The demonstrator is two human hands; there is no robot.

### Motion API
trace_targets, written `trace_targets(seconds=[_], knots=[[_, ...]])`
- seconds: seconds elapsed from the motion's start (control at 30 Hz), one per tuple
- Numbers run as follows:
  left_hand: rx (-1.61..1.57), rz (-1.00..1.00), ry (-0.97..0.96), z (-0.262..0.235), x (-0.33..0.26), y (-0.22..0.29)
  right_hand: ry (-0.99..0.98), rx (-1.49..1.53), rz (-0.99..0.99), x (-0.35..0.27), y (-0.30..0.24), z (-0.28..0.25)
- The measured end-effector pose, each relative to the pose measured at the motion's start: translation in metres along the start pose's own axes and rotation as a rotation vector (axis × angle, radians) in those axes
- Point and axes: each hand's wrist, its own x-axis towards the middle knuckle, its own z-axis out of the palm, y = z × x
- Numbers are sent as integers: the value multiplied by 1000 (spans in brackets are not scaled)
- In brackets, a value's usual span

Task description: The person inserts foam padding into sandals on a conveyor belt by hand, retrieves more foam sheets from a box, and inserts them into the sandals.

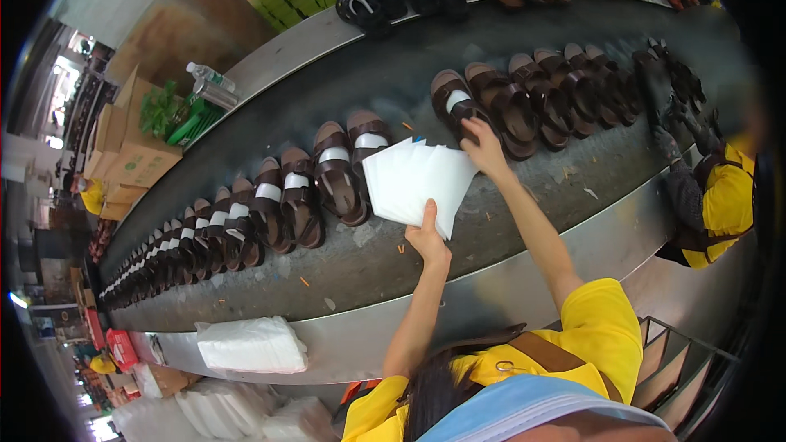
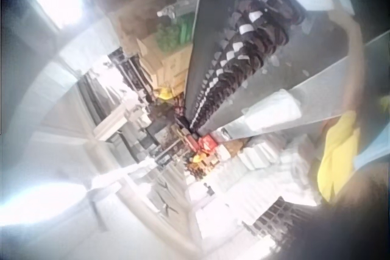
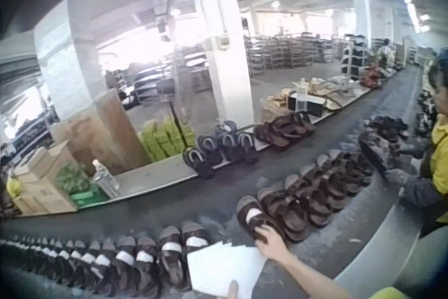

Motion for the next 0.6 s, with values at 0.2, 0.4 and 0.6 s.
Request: trace_targets(seconds=[0.2, 0.4, 0.6], knots=[[44, -60, -132, 37, -21, -39, -330, 476, 442, -82, -60, -86], [-227, -385, -249, 42, -26, -49, -214, -146, 96, -72, -60, -102], [-253, -329, -229, 39, -22, -55, -231, -70, 69, -73, -52, -104]])
